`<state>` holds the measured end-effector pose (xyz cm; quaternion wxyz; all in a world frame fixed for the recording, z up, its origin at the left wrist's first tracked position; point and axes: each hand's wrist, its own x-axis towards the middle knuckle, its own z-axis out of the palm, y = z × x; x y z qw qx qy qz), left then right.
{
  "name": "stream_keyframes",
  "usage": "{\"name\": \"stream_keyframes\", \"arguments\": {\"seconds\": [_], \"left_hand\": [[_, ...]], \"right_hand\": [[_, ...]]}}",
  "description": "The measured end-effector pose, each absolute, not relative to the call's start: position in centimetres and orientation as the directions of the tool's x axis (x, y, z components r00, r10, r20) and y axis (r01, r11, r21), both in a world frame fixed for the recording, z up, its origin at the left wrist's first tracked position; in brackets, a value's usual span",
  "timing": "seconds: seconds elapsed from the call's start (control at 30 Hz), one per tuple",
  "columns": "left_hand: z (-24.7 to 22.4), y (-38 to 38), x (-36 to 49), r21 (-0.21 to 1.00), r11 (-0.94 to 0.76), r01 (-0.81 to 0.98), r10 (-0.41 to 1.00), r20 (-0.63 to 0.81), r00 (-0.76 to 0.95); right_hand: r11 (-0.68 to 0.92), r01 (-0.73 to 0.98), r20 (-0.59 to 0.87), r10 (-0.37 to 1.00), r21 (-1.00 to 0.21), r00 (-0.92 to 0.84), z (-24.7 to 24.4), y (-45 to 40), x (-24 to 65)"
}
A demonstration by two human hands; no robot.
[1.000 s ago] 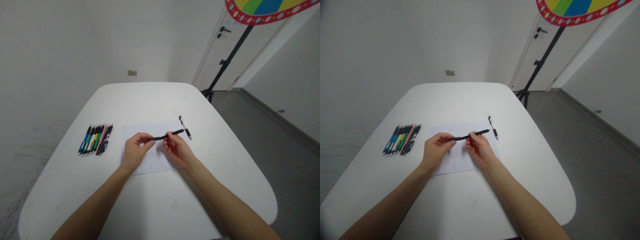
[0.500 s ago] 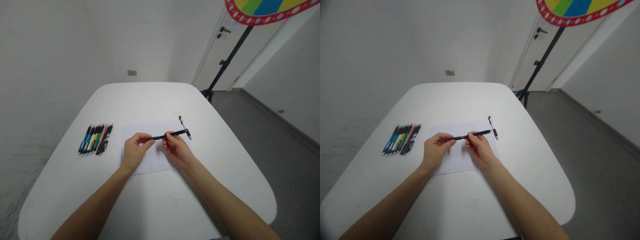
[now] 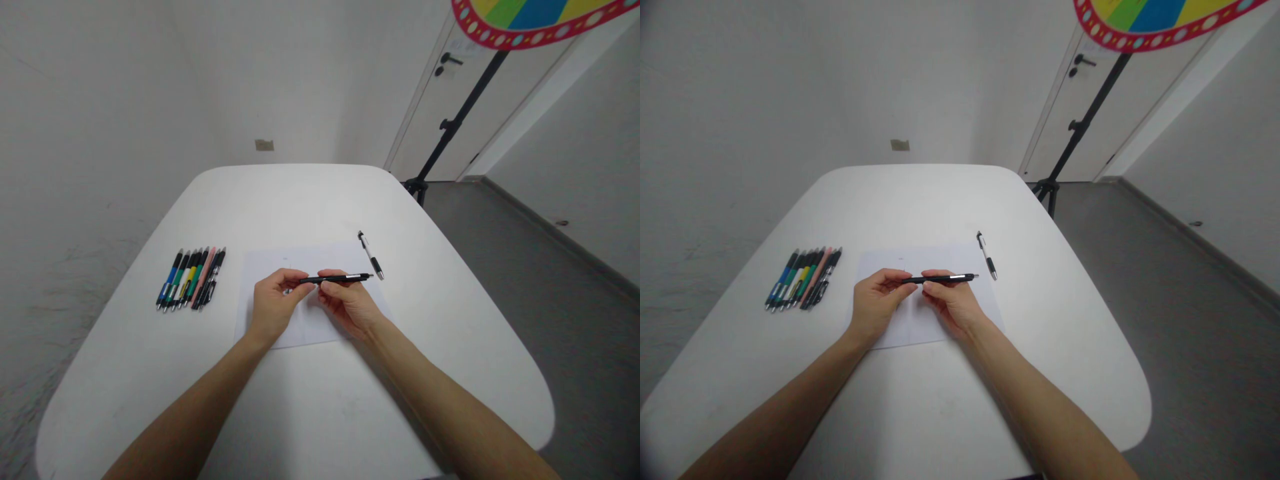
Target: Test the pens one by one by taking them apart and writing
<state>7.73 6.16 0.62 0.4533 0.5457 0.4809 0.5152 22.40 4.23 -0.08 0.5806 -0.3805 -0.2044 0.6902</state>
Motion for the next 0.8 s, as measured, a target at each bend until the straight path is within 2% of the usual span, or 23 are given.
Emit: {"name": "stream_keyframes", "arguments": {"seconds": [0.37, 0.57, 0.63, 0.7, 0.8], "left_hand": [[0.4, 6.3, 7.7, 0.979, -0.177, 0.097, 0.983, 0.172, 0.062], [0.7, 6.3, 7.3, 0.945, -0.256, 0.204, 0.966, 0.240, 0.101], [1.0, 6.6, 6.6, 0.879, -0.312, 0.361, 0.946, 0.322, 0.036], [1.4, 6.9, 5.8, 0.755, -0.295, 0.585, 0.923, 0.383, -0.030], [1.9, 7.2, 5.1, 0.443, -0.284, 0.850, 0.921, 0.373, 0.113]], "right_hand": [[-0.276, -0.644, -0.287, 0.954, -0.713, -0.091, -0.2, 4.1, 22.1], [-0.228, -0.661, -0.230, 0.969, -0.715, -0.086, 0.1, 4.1, 22.3], [-0.225, -0.673, -0.256, 0.965, -0.705, -0.054, 0.2, 4.2, 22.7], [-0.224, -0.683, -0.284, 0.958, -0.695, -0.026, 0.3, 4.3, 23.1], [-0.221, -0.698, -0.295, 0.955, -0.682, -0.014, 0.4, 4.4, 23.4]]}}
